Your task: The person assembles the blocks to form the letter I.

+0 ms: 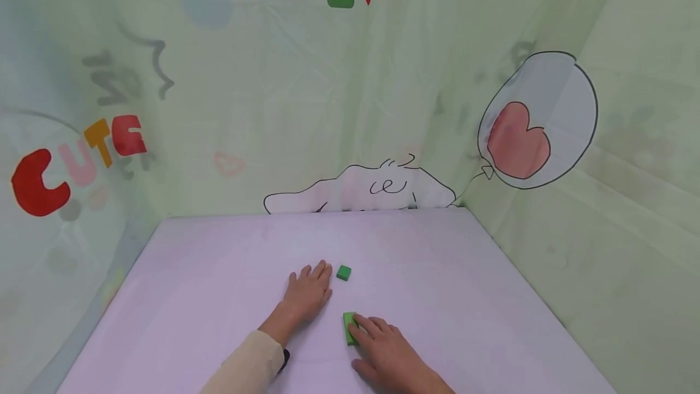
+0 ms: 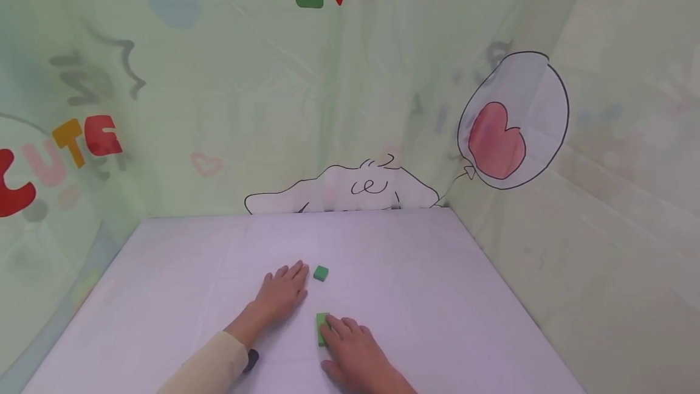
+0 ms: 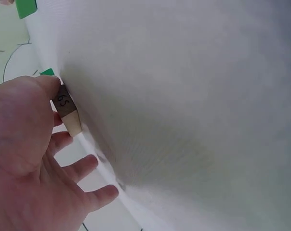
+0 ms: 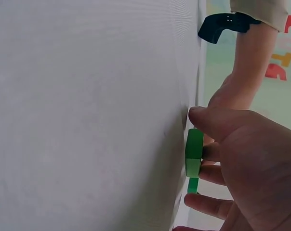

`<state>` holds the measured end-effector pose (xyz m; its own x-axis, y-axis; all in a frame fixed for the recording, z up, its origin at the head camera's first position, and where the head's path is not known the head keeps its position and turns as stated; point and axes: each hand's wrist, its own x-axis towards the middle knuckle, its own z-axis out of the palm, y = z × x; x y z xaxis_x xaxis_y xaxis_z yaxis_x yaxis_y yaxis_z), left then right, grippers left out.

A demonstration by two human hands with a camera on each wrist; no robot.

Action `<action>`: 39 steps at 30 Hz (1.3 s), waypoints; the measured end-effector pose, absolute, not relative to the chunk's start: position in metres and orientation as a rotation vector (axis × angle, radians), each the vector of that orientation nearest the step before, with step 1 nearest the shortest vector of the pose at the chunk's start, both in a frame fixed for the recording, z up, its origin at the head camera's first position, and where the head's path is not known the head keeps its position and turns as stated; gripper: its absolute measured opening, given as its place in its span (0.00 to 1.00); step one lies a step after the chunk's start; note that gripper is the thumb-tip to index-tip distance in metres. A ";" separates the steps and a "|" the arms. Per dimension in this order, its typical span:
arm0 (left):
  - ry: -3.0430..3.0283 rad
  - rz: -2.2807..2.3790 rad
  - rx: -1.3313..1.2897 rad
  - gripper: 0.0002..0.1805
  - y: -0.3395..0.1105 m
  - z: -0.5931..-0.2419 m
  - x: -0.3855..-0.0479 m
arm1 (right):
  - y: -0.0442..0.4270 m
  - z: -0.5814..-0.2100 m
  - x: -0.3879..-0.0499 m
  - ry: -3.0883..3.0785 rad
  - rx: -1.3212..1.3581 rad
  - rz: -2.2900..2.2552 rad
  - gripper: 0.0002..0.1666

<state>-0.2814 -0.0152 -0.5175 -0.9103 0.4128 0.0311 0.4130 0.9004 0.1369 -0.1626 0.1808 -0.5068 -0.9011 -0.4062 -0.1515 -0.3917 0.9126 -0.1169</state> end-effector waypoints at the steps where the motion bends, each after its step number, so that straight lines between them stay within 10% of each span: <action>1: -3.058 -0.225 -0.670 0.31 -0.015 -0.518 -0.282 | 0.181 -0.507 -0.162 2.901 -0.603 -0.127 0.40; 39: -2.975 -0.176 -0.744 0.33 -0.013 -0.520 -0.292 | 0.177 -0.506 -0.161 2.867 -0.561 -0.114 0.43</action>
